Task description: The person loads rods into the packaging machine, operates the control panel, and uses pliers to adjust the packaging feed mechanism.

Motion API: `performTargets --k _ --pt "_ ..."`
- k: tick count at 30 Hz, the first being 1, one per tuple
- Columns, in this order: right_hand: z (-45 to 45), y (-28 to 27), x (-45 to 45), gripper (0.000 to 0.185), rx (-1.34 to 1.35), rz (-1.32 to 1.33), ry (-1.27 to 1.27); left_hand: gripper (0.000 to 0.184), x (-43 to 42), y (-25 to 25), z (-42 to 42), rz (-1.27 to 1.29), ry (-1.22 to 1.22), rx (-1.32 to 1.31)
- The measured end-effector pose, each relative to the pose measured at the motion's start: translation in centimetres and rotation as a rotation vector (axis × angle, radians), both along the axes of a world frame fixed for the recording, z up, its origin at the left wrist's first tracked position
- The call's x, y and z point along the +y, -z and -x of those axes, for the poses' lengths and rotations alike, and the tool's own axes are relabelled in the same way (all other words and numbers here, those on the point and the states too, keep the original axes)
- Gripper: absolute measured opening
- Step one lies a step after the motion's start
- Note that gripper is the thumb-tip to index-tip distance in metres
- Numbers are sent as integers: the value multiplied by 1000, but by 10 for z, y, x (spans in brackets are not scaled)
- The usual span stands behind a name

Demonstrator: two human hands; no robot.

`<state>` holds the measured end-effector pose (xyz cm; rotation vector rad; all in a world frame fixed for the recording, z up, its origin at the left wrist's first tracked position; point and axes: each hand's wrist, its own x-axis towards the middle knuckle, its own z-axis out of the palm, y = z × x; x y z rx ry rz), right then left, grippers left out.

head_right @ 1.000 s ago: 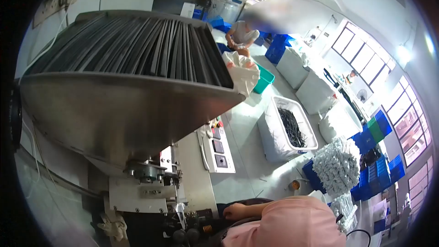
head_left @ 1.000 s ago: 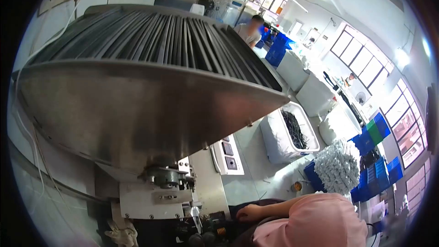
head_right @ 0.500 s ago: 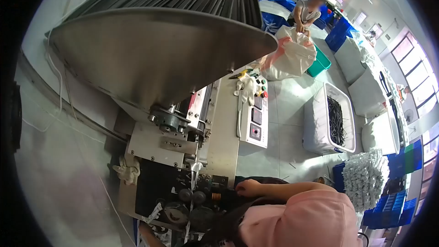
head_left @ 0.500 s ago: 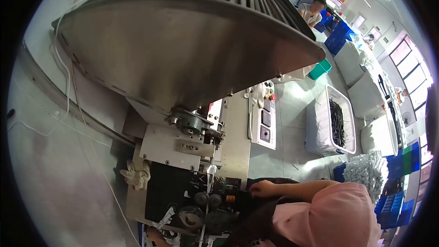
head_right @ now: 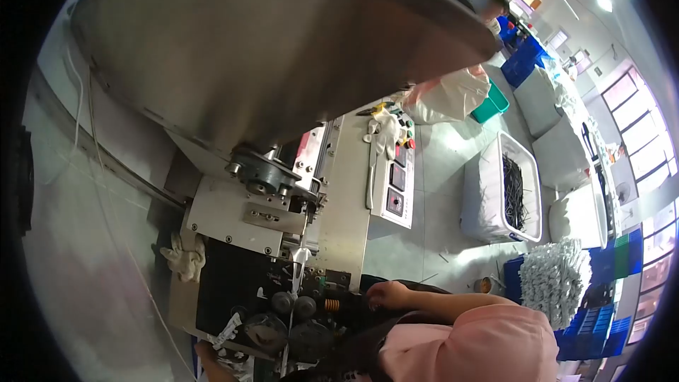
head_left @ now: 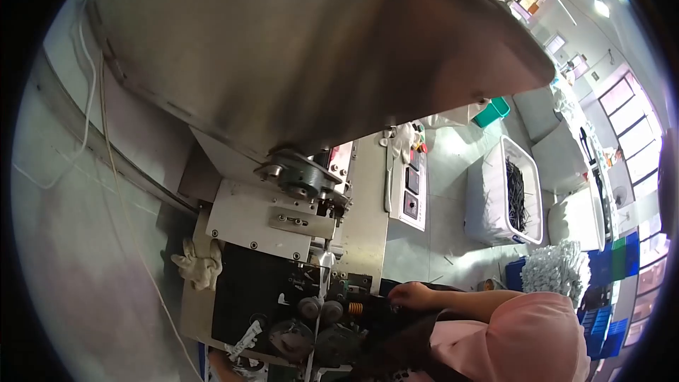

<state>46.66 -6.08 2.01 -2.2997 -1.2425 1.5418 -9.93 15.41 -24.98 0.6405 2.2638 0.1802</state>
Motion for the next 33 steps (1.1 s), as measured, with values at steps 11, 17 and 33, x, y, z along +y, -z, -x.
performTargets --k 11,17,33 --pt "6 -6 -1 25 46 -39 96 45 -46 -39 -60 -120 -167 234" --pt "15 4 2 23 -61 -14 143 53 -57 -86 -96 -293 -79 441" --pt "-13 -20 -29 34 273 -146 149 35 -12 -61 -47 21 253 465"
